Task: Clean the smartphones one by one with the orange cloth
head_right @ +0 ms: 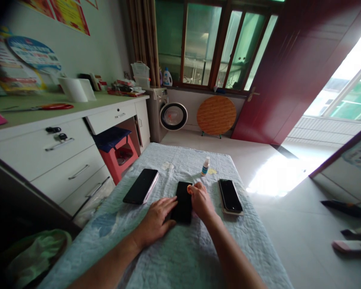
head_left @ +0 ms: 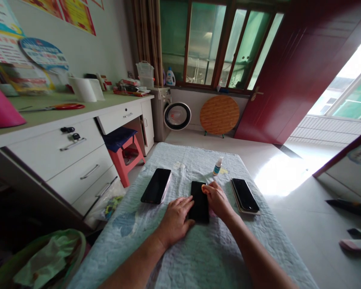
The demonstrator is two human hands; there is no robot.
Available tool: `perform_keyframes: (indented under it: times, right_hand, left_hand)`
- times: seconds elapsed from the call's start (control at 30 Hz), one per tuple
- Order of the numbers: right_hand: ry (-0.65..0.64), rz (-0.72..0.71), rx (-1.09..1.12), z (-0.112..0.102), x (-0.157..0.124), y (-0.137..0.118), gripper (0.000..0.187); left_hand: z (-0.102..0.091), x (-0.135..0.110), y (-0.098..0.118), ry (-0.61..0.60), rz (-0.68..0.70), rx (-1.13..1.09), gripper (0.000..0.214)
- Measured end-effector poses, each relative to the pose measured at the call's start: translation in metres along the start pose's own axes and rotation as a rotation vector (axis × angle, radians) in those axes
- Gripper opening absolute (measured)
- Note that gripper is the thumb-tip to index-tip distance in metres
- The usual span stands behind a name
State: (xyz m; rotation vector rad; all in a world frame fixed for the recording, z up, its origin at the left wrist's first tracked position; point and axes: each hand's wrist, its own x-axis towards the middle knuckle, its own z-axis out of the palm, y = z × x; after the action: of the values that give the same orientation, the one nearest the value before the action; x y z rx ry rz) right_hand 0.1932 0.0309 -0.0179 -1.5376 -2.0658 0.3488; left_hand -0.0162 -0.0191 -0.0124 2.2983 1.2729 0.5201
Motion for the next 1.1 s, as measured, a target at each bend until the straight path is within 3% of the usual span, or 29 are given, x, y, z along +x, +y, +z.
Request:
perform_keyframes:
  times: [0.23,0.6,0.9,1.1]
  right_hand:
    - [-0.013,0.059,-0.091,0.006,0.032,0.003,0.025]
    - [-0.077,-0.094,-0.194,0.023,0.042,-0.030,0.027]
    - [-0.038,0.057,-0.184,0.001,0.037,0.007,0.029]
    - [0.012,0.142,-0.257,0.006,0.037,0.013,0.028]
  left_hand:
    - [-0.006,-0.002,0.005,0.005,0.004,-0.001,0.056]
    - [-0.004,-0.003,0.007,0.017,0.020,-0.009,0.049]
    - [-0.004,-0.004,0.008,0.043,0.002,-0.017,0.051]
    - [-0.004,-0.004,0.007,0.042,0.020,-0.022,0.051]
